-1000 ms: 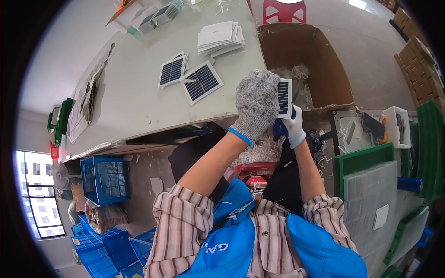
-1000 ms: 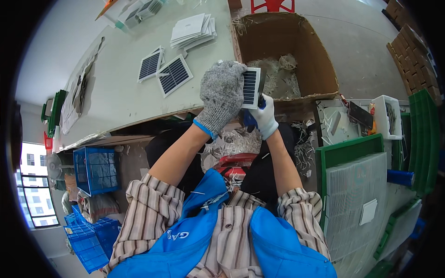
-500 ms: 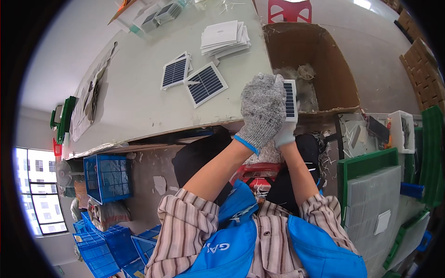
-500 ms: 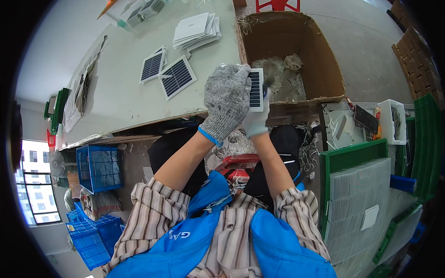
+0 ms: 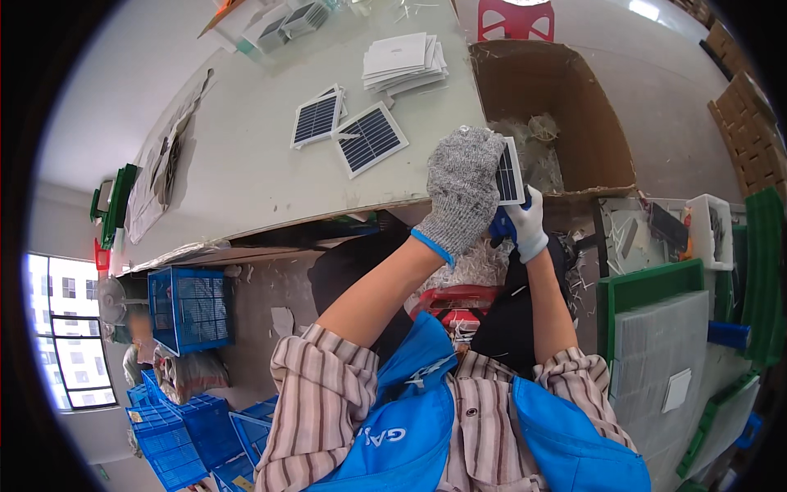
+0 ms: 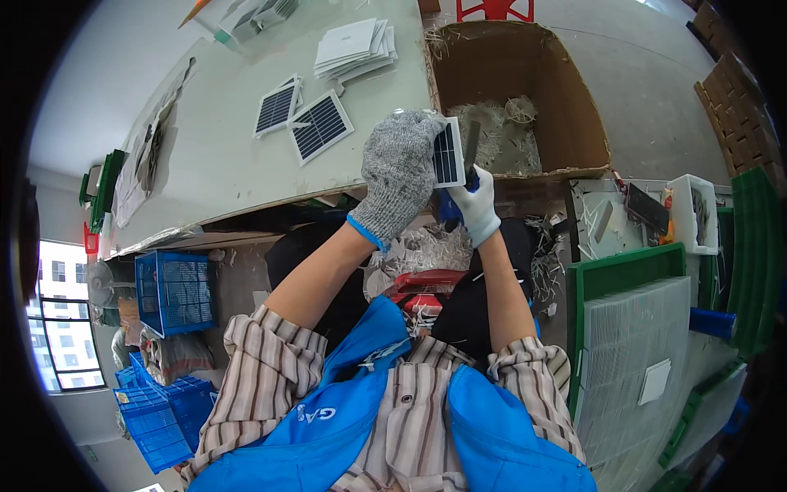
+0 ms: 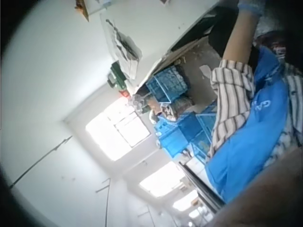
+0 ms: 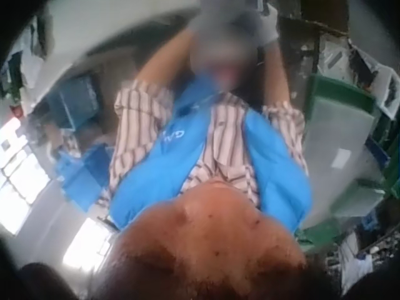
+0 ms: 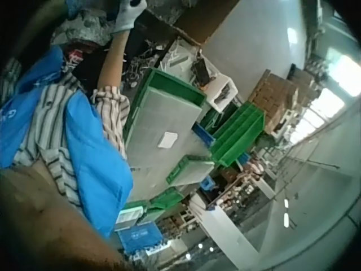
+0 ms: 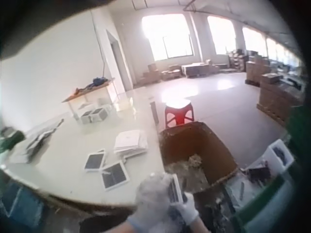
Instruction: Trimming the edges of small solar panels using a utility knife.
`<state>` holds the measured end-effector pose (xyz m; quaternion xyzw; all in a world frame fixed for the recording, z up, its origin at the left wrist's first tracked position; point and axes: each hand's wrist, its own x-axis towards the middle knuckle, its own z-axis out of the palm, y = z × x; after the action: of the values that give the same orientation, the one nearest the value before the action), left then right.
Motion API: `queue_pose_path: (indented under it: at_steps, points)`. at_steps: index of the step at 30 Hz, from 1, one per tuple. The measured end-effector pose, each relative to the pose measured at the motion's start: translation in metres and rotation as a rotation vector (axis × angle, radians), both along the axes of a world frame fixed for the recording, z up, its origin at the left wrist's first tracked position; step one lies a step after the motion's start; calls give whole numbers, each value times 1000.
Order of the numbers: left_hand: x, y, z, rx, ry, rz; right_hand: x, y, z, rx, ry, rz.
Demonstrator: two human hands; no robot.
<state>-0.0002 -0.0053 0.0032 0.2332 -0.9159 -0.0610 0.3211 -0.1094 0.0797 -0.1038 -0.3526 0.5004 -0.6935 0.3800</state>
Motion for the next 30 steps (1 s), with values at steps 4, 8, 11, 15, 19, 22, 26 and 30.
queue_pose_path:
  at_steps: [4, 8, 11, 15, 19, 22, 26, 30]
  points:
    - [-4, -1, 11, 16, 9, -35, 17, 14, 10, 22, 21, 65]
    - [-11, -2, 13, -15, -71, 22, 58, 51, -18, -34, 395, 38]
    - [-6, -3, 7, -54, 0, 115, 63, 32, 3, 41, -61, -283]
    - [-12, 1, 3, -223, -22, 160, 58, -22, -40, -76, 291, -632]
    - [-14, -3, 0, -189, -38, 39, 20, -83, -31, -448, -1168, 62]
    - [-4, -8, 13, -22, -55, -77, 6, -85, -34, -293, -1249, 68]
    - [11, -14, 16, -158, -178, 173, 16, -12, -4, -118, -269, -71]
    - [5, 0, 5, -230, -25, 63, 10, 1, -8, -6, -157, 6]
